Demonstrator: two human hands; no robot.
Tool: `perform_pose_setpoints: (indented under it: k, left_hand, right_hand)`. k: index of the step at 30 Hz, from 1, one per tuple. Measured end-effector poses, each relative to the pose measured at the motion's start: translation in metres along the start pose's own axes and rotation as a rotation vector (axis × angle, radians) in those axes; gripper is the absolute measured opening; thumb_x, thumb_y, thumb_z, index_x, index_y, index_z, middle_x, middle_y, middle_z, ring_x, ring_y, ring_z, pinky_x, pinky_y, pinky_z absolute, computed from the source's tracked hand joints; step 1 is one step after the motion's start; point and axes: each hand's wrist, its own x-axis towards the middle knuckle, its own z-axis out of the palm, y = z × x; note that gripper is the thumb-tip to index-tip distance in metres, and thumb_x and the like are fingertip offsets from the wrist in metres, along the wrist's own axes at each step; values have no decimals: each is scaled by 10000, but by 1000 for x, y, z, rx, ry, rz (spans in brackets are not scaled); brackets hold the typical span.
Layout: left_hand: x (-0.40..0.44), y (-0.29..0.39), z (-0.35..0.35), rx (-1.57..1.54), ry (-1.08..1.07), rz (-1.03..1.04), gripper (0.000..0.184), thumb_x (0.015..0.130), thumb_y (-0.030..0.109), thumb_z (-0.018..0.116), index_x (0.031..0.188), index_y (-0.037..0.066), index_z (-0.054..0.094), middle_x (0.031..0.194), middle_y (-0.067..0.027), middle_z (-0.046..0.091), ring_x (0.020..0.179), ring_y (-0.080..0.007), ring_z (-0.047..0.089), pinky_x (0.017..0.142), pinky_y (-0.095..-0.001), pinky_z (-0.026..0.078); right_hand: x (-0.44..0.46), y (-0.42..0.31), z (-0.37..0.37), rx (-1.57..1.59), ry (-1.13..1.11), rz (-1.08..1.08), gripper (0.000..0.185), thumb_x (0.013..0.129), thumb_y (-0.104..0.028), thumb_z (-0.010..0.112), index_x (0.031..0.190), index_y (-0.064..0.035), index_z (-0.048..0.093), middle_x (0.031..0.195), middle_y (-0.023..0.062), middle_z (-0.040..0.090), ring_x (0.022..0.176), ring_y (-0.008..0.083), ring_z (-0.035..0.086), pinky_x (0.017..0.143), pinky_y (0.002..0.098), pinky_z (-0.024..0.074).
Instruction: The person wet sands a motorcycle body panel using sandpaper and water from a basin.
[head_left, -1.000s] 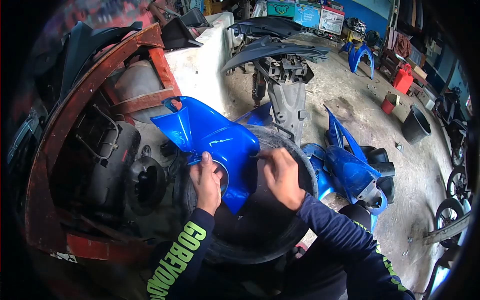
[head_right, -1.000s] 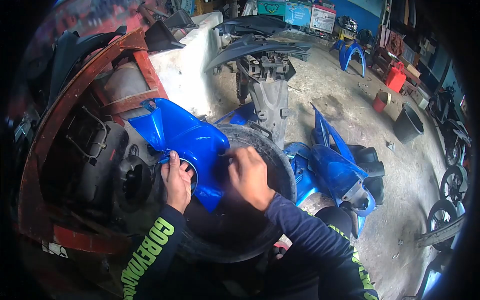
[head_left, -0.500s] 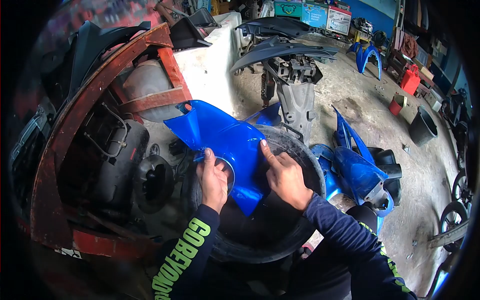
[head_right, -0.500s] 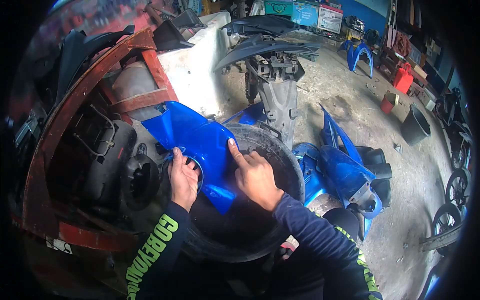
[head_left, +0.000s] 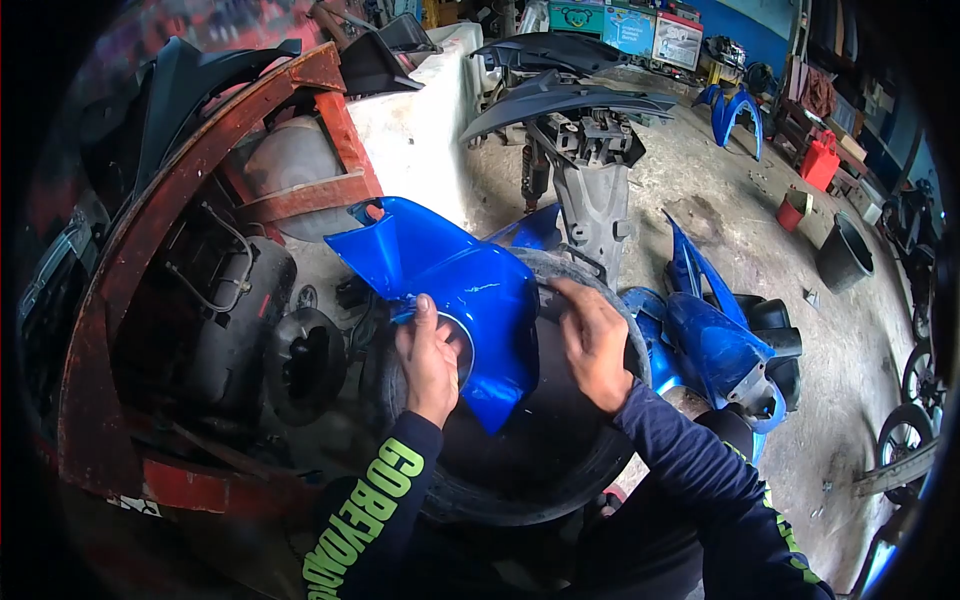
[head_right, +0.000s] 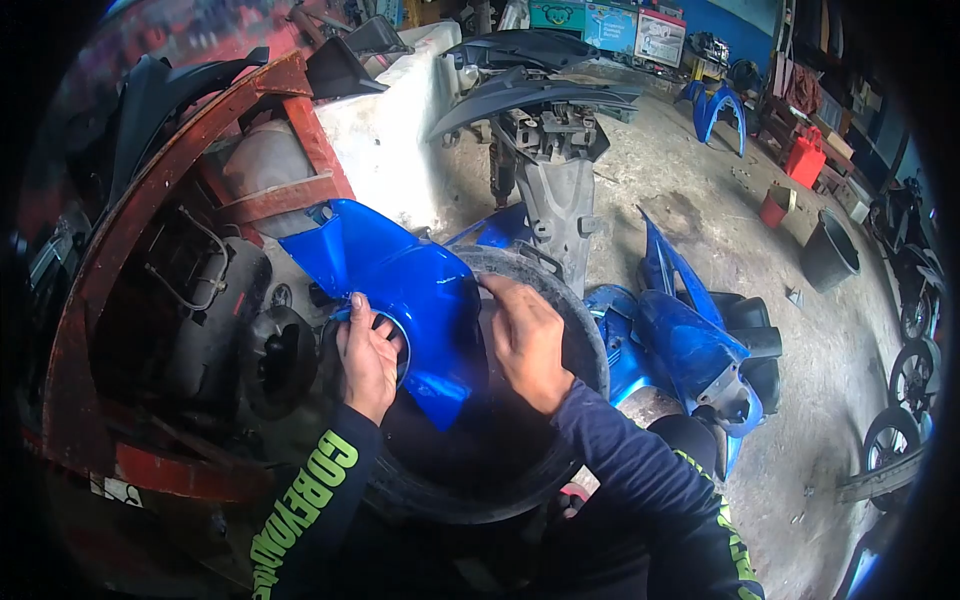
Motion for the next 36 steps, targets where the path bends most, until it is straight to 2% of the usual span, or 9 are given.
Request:
perform_pose_setpoints:
  k: [2, 4, 7, 12, 20, 25, 28, 30, 36]
  left_hand:
    - [-2, -4, -3, 9, -46, 11, 544, 991, 467, 643, 1276, 39, 464, 1306, -106, 522, 1256, -314, 525, 1040, -516, 443]
    - [-3, -8, -3, 27, -137, 34, 516, 988, 451, 655, 1260, 52, 474, 1279, -95, 535, 1249, -308, 528, 1036, -508, 443]
    - [-10, -4, 5, 21, -50, 16, 481, 991, 451, 651, 1228, 60, 502, 1269, -86, 563, 1229, -297, 548, 1030, -495, 449]
    - [-12, -3, 4, 50, 39, 12, 496, 998, 456, 637, 1244, 51, 491, 1272, -99, 570, 1192, -300, 577, 1002, -483, 482]
    - [-9, -9, -1, 97, -94, 59, 532, 997, 461, 636, 1272, 35, 475, 1279, -121, 578, 1158, -273, 604, 986, -495, 491]
    - [-12, -5, 2, 89, -105, 74, 449, 1002, 448, 634, 1187, 52, 529, 1184, -99, 612, 1129, -250, 613, 967, -468, 495]
    - [-10, -5, 2, 87, -113, 106, 433, 1007, 441, 630, 1177, 54, 537, 1145, -82, 616, 1079, -234, 635, 910, -434, 526]
    - [-8, -9, -5, 117, -151, 104, 410, 1008, 439, 628, 1136, 58, 545, 1114, -77, 618, 1040, -220, 643, 884, -416, 539]
    - [-2, -15, -5, 135, -112, 113, 404, 1004, 445, 634, 1064, 53, 557, 1079, -72, 631, 1004, -196, 642, 887, -417, 537]
  right_hand:
    - [2, 4, 4, -56, 98, -168, 425, 771, 141, 582, 1174, 30, 655, 1164, 200, 700, 1107, 368, 678, 980, 431, 533]
    - [-5, 4, 13, -92, -43, -247, 573, 737, 155, 577, 1299, 45, 606, 1334, 244, 618, 1302, 389, 569, 1115, 464, 448]
    - [-16, 8, 26, -138, -145, -285, 598, 735, 155, 573, 1319, 27, 609, 1397, 247, 577, 1361, 389, 513, 1162, 488, 392]
    - [-6, 18, 30, -17, -53, -168, 559, 754, 153, 563, 1295, 23, 619, 1422, 233, 562, 1380, 376, 495, 1168, 506, 382]
    - [-14, 2, 19, -103, -268, -372, 538, 765, 106, 600, 1297, 28, 604, 1417, 215, 568, 1375, 391, 493, 1162, 513, 385]
    - [1, 8, 26, -50, -59, -156, 543, 755, 118, 599, 1288, 20, 615, 1396, 201, 589, 1376, 373, 496, 1176, 496, 376]
    - [-5, 0, 18, -69, -159, -240, 550, 766, 131, 573, 1306, 33, 594, 1382, 217, 592, 1366, 386, 500, 1174, 491, 379]
    - [1, 11, 23, 6, -39, -41, 541, 781, 140, 549, 1311, 41, 584, 1362, 227, 602, 1354, 395, 509, 1161, 477, 397]
    - [-7, -4, 28, -25, -148, -171, 448, 804, 116, 576, 1249, 62, 605, 1339, 250, 609, 1325, 411, 526, 1132, 481, 427]
